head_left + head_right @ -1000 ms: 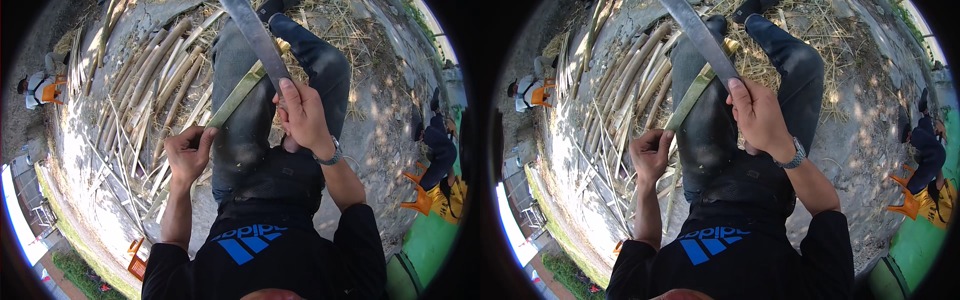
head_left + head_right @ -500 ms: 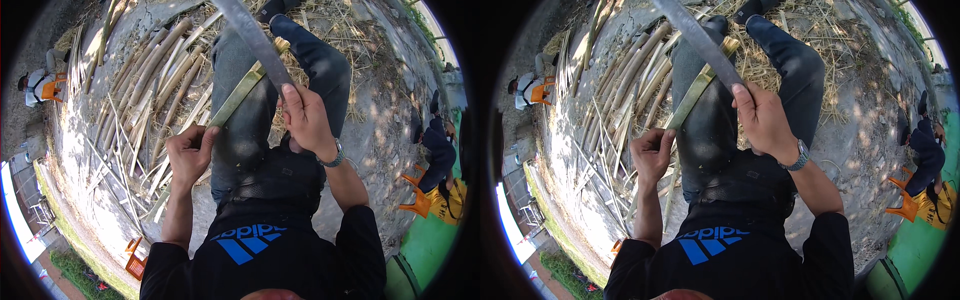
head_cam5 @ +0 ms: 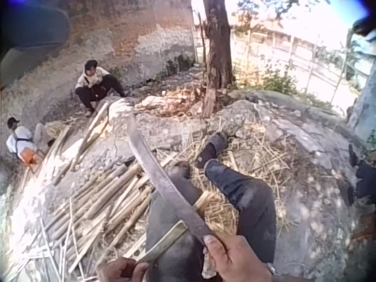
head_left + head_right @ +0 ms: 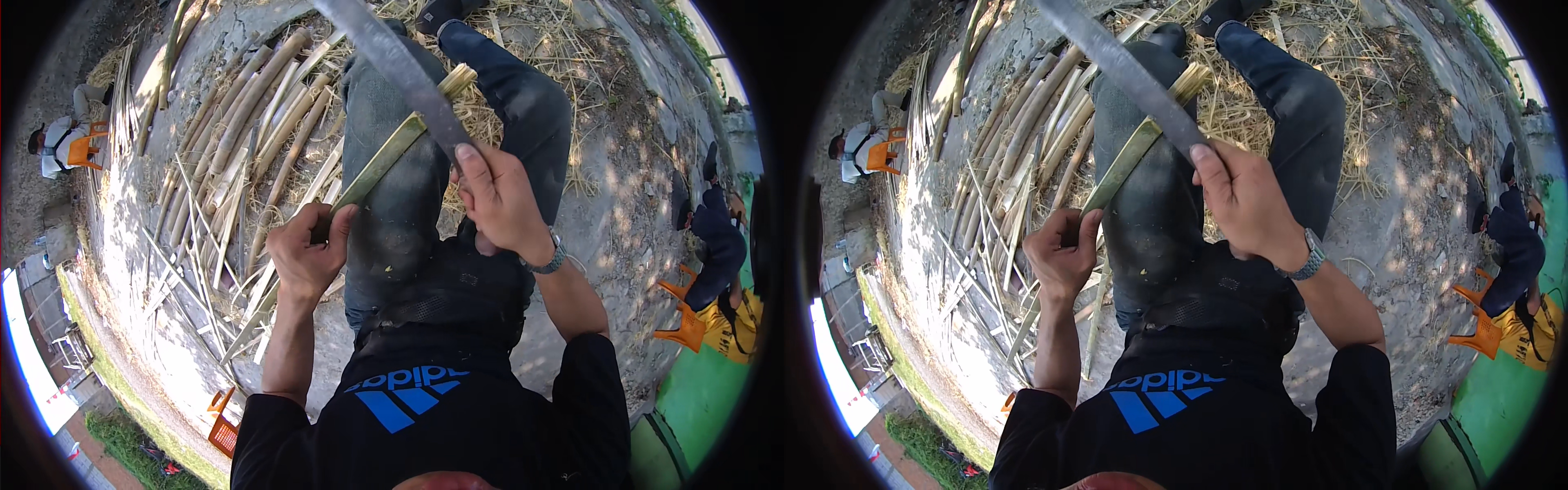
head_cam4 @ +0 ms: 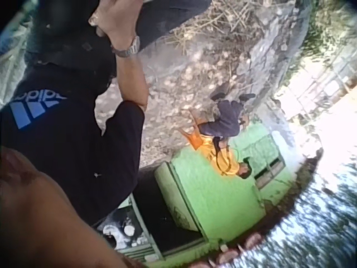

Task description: The person trims, shaves, and splits bamboo strips using a machete.

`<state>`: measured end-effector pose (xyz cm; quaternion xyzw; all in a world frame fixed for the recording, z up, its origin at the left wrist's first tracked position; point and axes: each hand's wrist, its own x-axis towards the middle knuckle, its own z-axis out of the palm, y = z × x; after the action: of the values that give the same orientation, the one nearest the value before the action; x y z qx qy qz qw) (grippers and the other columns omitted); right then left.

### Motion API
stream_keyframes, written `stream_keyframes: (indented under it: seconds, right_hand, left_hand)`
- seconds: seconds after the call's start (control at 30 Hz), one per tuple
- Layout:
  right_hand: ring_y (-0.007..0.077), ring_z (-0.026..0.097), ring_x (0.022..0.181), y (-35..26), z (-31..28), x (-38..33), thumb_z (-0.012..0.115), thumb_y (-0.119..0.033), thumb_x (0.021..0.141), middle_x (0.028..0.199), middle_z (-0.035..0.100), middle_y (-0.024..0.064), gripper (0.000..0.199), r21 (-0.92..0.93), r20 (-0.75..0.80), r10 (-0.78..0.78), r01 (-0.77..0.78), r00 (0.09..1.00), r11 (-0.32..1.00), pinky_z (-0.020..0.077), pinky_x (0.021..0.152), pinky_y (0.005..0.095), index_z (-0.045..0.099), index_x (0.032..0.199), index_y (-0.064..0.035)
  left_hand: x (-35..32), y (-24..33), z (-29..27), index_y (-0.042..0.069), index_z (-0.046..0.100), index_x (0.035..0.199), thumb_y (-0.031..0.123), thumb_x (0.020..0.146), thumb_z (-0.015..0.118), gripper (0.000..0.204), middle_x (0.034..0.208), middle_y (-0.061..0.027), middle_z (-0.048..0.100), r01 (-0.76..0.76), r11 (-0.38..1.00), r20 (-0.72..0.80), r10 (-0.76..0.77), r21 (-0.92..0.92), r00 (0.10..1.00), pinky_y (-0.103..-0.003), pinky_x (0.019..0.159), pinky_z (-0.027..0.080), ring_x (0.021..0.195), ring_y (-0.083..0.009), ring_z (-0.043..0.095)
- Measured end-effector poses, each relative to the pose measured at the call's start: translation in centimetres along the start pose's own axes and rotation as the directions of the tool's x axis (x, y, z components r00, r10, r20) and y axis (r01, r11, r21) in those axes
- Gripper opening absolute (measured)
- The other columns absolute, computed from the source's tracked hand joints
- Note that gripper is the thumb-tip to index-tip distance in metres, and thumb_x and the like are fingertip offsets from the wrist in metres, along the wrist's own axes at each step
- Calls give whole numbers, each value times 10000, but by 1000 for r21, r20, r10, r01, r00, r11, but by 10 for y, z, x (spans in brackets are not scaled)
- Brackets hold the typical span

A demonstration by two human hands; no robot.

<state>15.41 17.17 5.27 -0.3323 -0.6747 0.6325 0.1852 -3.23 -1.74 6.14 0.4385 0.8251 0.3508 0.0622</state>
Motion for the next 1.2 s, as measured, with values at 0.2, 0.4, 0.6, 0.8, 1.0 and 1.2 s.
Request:
stream_keyframes:
  seconds: [0.2, 0.4, 0.6, 0.8, 1.0, 1.2]
  right_hand:
    - [71, 494, 481, -6, -8, 1, 496, -346, 1102, 549, 512, 4, 446, 140, -94, 93, -80, 991, 987, 406, 482, 282, 614, 845, -2]
    - [55, 500, 486, -11, -16, 11, 474, -379, 1110, 554, 482, -22, 476, 177, -104, 129, -109, 986, 978, 396, 467, 245, 590, 836, -8]
    - [75, 502, 492, -8, -2, 4, 492, -371, 1102, 548, 491, 3, 463, 52, 60, 64, -67, 996, 996, 408, 491, 277, 602, 823, -19]
    - [92, 502, 478, 6, 11, -12, 493, -339, 1103, 551, 510, 30, 436, -127, 143, -121, 139, 982, 982, 414, 490, 300, 613, 829, -22]
    - [135, 512, 490, 3, 14, -22, 474, -318, 1109, 588, 536, 63, 434, -195, 92, -167, 183, 982, 964, 419, 497, 318, 603, 838, -5]
    - [299, 521, 538, -5, 0, -8, 523, -290, 1092, 618, 519, 147, 396, -35, -192, 112, -121, 975, 992, 427, 558, 386, 600, 845, 9]
  left_hand:
    - [-12, -1, 1, 10, 699, 781, 157, 877, 839, 224, 545, -55, 624, -6, 1000, 9, 6, -11, 1000, -252, 470, 417, 473, -87, 573]
    - [-7, -1, 2, 18, 695, 784, 170, 871, 850, 233, 551, -58, 622, -26, 999, -18, 26, -23, 1000, -261, 463, 408, 460, -89, 555]
    - [-6, -1, 4, 17, 697, 780, 163, 865, 854, 231, 543, -62, 610, -40, 999, -36, 39, -28, 999, -261, 459, 401, 453, -95, 544]
    - [-6, -6, 4, 3, 705, 784, 173, 879, 842, 239, 516, -56, 592, 38, 999, 21, -37, -39, 999, -249, 457, 379, 449, -83, 525]
    - [-13, 2, -1, -14, 709, 793, 189, 903, 821, 257, 542, -22, 597, 128, 986, 48, -123, -110, 991, -238, 464, 373, 490, -41, 512]
    - [-6, 15, 3, -16, 709, 789, 187, 899, 824, 258, 552, -35, 612, 95, 989, 4, -95, -116, 995, -243, 472, 385, 501, -49, 526]
